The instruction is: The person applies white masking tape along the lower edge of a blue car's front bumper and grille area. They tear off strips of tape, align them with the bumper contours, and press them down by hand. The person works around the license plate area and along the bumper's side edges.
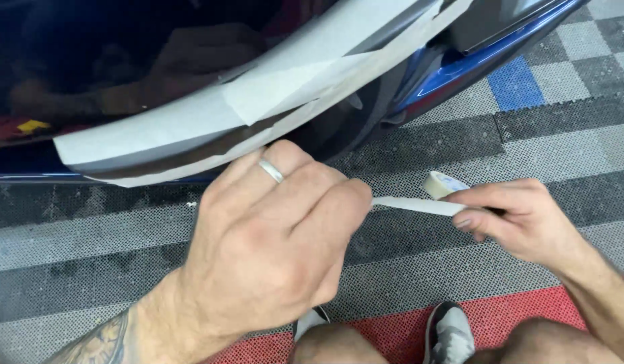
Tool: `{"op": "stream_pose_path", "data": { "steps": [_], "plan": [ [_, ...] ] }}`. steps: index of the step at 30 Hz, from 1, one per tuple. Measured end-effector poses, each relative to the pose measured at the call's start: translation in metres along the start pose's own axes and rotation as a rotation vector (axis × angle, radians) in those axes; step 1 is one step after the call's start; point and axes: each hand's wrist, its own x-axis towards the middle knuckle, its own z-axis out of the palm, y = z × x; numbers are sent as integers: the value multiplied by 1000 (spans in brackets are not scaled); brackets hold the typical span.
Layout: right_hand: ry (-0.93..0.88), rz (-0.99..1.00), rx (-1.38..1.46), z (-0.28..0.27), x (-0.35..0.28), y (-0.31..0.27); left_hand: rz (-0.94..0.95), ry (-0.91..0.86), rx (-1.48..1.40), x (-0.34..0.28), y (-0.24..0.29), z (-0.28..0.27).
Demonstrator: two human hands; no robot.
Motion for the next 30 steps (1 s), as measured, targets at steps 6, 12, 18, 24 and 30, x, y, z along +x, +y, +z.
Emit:
{"op": "stream_pose_path", "data": {
  "steps": [6, 12, 18, 24, 30],
  "plan": [
    [300, 103, -33, 9, 8, 0, 211, 35, 119, 18, 7, -3],
    [574, 185, 244, 9, 46, 6, 261, -52, 449, 55, -7, 18],
    [525, 449, 381, -14, 71, 6, 302, -215, 873, 91, -14, 39],
    [518, 170, -68, -28, 56, 46, 196, -305, 729, 106, 1, 33],
    [560, -132, -189, -34, 54, 37, 139, -371, 588, 115, 12, 26]
  ]
}}
